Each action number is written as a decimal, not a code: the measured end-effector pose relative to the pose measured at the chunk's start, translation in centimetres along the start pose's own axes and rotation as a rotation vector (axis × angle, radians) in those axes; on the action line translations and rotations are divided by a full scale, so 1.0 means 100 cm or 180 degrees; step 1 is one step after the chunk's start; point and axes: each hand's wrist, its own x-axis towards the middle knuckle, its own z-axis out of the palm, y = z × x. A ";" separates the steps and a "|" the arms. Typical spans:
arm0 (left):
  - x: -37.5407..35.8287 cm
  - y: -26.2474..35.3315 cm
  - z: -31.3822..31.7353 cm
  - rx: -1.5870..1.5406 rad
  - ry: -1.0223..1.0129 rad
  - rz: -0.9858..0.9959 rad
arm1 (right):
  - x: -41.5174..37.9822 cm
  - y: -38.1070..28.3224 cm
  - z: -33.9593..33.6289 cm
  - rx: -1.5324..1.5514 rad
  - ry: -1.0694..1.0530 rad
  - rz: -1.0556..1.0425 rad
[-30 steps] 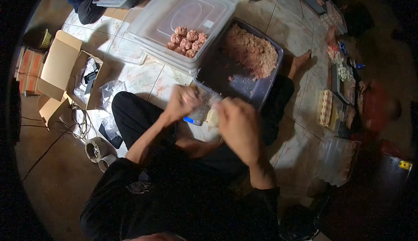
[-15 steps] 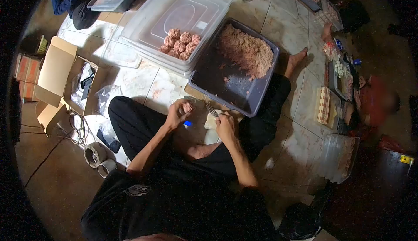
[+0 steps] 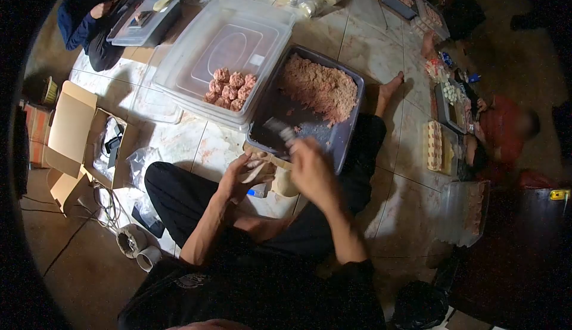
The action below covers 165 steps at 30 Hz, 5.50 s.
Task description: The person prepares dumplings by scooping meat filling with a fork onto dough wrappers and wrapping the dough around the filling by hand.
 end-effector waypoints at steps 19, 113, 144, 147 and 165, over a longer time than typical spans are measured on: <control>-0.004 -0.013 -0.036 0.0049 0.0179 0.0667 | 0.112 0.177 0.029 -0.2235 -0.0096 0.0452; -0.014 0.017 -0.004 -0.0724 0.0919 0.0707 | -0.037 -0.024 0.036 0.0162 0.0103 -0.0551; -0.020 0.015 0.023 0.2290 0.0040 0.2519 | -0.056 -0.018 0.028 0.0500 0.0343 -0.0606; -0.031 0.040 0.033 0.2209 0.0056 0.2983 | -0.056 -0.029 0.008 0.0130 0.0578 -0.0538; -0.053 0.052 0.034 0.2352 -0.0120 0.2458 | -0.065 -0.033 -0.009 0.0682 0.0471 -0.0312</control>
